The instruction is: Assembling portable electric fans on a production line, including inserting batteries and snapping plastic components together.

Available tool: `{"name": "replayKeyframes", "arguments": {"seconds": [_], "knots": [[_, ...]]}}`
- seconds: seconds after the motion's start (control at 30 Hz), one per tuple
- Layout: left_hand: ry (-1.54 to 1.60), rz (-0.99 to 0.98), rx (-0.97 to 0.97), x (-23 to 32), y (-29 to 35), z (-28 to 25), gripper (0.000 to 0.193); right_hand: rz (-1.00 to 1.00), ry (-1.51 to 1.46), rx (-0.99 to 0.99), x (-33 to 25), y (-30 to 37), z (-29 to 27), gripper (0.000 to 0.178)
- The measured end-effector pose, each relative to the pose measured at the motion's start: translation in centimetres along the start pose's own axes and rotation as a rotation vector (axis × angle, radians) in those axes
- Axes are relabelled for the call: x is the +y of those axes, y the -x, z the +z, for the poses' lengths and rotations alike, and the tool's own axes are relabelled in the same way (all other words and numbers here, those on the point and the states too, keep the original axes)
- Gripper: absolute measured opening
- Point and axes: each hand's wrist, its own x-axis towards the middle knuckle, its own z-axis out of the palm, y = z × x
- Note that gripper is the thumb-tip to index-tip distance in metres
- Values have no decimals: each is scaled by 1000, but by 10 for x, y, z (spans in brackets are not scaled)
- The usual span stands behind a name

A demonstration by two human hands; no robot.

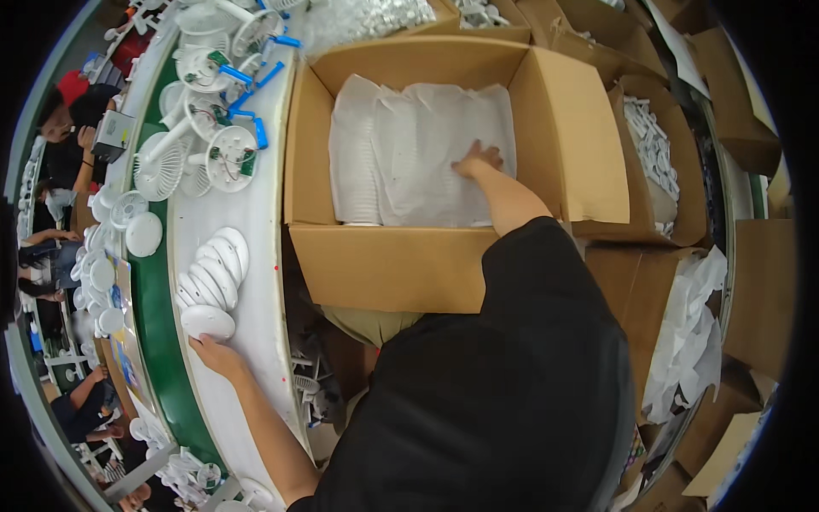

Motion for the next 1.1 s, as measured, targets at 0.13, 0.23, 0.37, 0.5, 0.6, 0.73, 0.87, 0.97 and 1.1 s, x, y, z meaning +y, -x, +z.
{"name": "replayKeyframes", "arguments": {"seconds": [0.13, 0.23, 0.37, 0.5, 0.6, 0.73, 0.87, 0.97, 1.1], "knots": [[12, -5, -17, 8, -1, 1, 40, -96, -121, -233, 24, -21, 47, 62], [29, -10, 12, 7, -8, 4, 39, -295, -261, -374, 15, -42, 82, 68], [20, -12, 27, 11, -6, 10, 39, -161, -1183, -715, -59, -4, -14, 78], [58, -4, 59, 5, -8, 13, 39, -315, -1086, -539, -105, 2, -64, 83], [83, -1, 47, 4, -7, 22, 38, -342, -657, -383, -145, -6, -13, 98], [88, -16, 23, 0, -11, 29, 36, -617, -18, -485, -174, 26, 48, 105], [61, 93, 63, -6, 3, 39, 33, -589, -254, -507, -190, 33, 13, 79], [73, 102, 58, -15, -1, 39, 34, -473, -830, -614, -166, 0, -42, 53], [74, 138, 7, -25, -19, 41, 35, -226, -1642, -641, -104, -22, -108, 25]]}}
